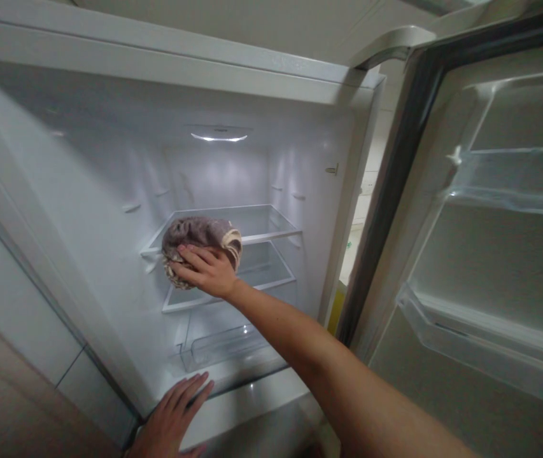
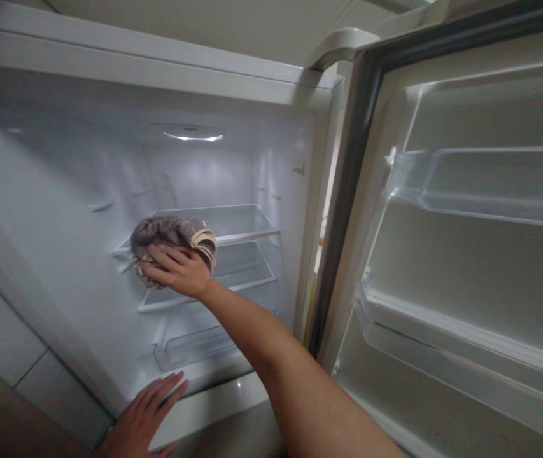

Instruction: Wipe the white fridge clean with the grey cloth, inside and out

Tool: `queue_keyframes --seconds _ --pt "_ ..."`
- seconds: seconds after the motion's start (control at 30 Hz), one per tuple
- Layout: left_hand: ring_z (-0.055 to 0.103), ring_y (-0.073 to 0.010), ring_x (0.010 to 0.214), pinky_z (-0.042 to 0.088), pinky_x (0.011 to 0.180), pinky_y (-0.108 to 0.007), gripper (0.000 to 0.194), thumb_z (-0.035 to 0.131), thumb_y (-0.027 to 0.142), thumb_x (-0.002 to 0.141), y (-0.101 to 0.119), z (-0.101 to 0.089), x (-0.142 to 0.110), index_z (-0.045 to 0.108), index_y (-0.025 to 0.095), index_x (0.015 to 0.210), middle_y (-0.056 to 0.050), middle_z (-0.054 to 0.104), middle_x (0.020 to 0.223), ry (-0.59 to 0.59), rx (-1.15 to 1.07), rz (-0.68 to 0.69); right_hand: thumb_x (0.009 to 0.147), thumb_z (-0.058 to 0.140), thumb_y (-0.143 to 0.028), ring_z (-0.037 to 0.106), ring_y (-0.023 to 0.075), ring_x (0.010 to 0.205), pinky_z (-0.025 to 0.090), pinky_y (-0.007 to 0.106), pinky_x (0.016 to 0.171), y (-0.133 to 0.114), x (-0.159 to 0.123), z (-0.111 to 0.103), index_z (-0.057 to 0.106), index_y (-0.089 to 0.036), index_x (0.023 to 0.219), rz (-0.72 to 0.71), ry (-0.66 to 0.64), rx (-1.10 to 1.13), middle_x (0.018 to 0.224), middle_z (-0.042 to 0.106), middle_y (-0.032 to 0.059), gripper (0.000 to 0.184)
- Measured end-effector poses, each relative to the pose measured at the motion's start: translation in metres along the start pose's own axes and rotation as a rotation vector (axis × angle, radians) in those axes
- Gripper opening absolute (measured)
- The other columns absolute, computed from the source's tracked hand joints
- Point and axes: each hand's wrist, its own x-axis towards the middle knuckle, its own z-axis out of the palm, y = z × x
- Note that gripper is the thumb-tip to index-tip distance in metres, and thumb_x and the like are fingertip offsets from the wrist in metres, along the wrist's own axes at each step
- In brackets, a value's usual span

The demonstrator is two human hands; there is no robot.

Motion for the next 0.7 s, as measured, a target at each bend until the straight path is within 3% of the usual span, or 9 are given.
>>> queue_keyframes --seconds 0.1,0.13,0.23,0.3,0.37,0.47,0.57,0.63,0.7 --pt "0.053 -0.0294 0.146 0.041 0.123 -0.04 0.106 0.079 0.069 0.081 0.001 0.002 -0.001 0.041 0.031 0.173 -0.001 0.057 0.168 -0.016 -0.016 -0.026 0.118 0.045 -0.031 0.065 0.0131 0.138 0.053 0.023 0.116 0.008 -0.017 0.008 0.08 -0.025 0.132 -0.026 -0.176 0.102 0.146 0.072 -0.0023 0.039" --pt "0.053 -0.0296 0.146 0.042 0.122 -0.041 0.107 0.08 0.068 0.081 0.002 0.003 -0.001 0.04 0.031 0.174 -0.001 0.057 0.169 -0.024 -0.021 -0.033 0.114 0.054 -0.035 0.068 0.0148 0.134 0.054 0.023 0.116 0.011 -0.023 0.012 0.079 -0.023 0.137 0.002 -0.221 0.106 0.141 0.074 -0.0017 0.035" --pt "0.053 -0.0301 0.147 0.042 0.123 -0.041 0.108 0.081 0.065 0.081 0.003 0.006 -0.003 0.039 0.032 0.174 -0.001 0.055 0.17 -0.037 -0.043 -0.047 0.1 0.079 -0.043 0.069 0.0277 0.132 0.057 0.044 0.115 0.027 -0.037 0.03 0.069 -0.031 0.153 0.171 -0.353 0.092 0.145 0.071 0.0072 0.056" --pt "0.053 -0.0303 0.147 0.042 0.124 -0.041 0.109 0.082 0.062 0.081 0.004 0.006 -0.004 0.037 0.031 0.175 -0.001 0.054 0.171 -0.057 -0.068 -0.056 0.099 0.076 -0.057 0.065 0.0329 0.137 0.054 0.053 0.115 0.044 -0.043 0.042 0.059 -0.036 0.162 0.326 -0.422 0.085 0.156 0.063 0.0094 0.068" --pt "0.054 -0.0303 0.147 0.042 0.124 -0.042 0.11 0.082 0.061 0.082 0.004 0.004 -0.004 0.033 0.032 0.176 -0.001 0.053 0.172 -0.086 -0.092 -0.065 0.101 0.069 -0.066 0.056 0.0332 0.147 0.047 0.054 0.122 0.064 -0.046 0.051 0.054 -0.042 0.165 0.471 -0.457 0.084 0.166 0.054 0.0073 0.071" --pt "0.056 -0.0303 0.144 0.043 0.122 -0.042 0.111 0.079 0.065 0.084 0.003 -0.002 -0.002 0.029 0.034 0.178 -0.001 0.055 0.17 -0.122 -0.118 -0.067 0.101 0.066 -0.069 0.044 0.0338 0.157 0.036 0.054 0.129 0.092 -0.046 0.061 0.051 -0.04 0.168 0.718 -0.43 0.047 0.173 0.045 0.0092 0.075" --pt "0.054 -0.0293 0.143 0.045 0.119 -0.04 0.105 0.075 0.067 0.088 0.001 -0.003 0.002 0.033 0.032 0.177 0.0 0.058 0.168 -0.088 -0.072 -0.029 0.107 0.058 -0.053 0.047 0.04 0.152 0.038 0.062 0.123 0.114 -0.038 0.066 0.059 -0.024 0.162 1.046 -0.342 -0.047 0.164 0.051 0.0223 0.062" --pt "0.054 -0.0274 0.143 0.045 0.118 -0.037 0.09 0.072 0.054 0.092 -0.001 0.002 0.002 0.041 0.031 0.174 0.002 0.062 0.163 -0.015 -0.003 0.005 0.111 0.05 -0.041 0.053 0.0431 0.145 0.045 0.065 0.114 0.128 -0.027 0.07 0.063 -0.015 0.157 1.259 -0.284 -0.111 0.153 0.057 0.0301 0.055" --pt "0.054 -0.025 0.141 0.045 0.118 -0.036 0.079 0.068 0.031 0.093 -0.003 0.011 -0.001 0.049 0.031 0.169 0.004 0.066 0.159 0.04 0.055 0.023 0.113 0.048 -0.038 0.058 0.0414 0.14 0.049 0.064 0.112 0.141 -0.01 0.076 0.058 -0.014 0.161 1.404 -0.226 -0.16 0.151 0.058 0.0292 0.054"
